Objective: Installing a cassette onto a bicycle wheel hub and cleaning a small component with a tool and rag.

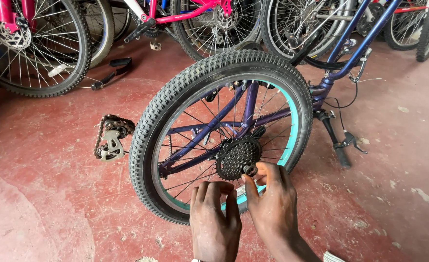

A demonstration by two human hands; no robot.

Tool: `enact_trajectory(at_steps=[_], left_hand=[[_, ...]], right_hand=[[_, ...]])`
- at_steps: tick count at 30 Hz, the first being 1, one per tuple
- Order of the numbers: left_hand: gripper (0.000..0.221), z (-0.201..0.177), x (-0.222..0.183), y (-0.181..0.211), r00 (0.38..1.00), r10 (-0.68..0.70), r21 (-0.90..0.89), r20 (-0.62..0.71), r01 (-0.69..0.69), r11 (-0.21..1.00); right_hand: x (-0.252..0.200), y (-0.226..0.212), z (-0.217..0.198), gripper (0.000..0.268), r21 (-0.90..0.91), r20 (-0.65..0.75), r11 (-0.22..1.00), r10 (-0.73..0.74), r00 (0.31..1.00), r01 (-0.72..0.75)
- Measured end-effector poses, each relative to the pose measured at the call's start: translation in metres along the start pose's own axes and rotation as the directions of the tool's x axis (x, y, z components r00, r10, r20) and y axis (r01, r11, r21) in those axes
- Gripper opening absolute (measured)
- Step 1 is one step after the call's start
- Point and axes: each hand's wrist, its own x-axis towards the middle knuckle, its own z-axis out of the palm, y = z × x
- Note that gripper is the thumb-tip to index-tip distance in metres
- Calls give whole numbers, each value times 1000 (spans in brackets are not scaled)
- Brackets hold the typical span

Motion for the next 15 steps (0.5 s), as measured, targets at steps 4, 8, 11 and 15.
enact_trajectory(at_steps=[4,8,11,15], left_hand=[[11,-9,8,13,989,-139,-74,48,142,987],[17,-12,8,22,967,-217,-272,133,246,930],[16,-10,7,27,961,-242,-324,131,273,906],[8,-10,8,31,939,-336,-273,79,344,898]], right_hand=[[-9,-2,-7,45,40,-29,996,-83,996,84],[-17,-10,-19,45,105,36,986,-130,991,126],[-19,-15,-27,48,137,61,974,-191,980,181],[-24,-14,-33,48,159,99,972,-190,977,173]])
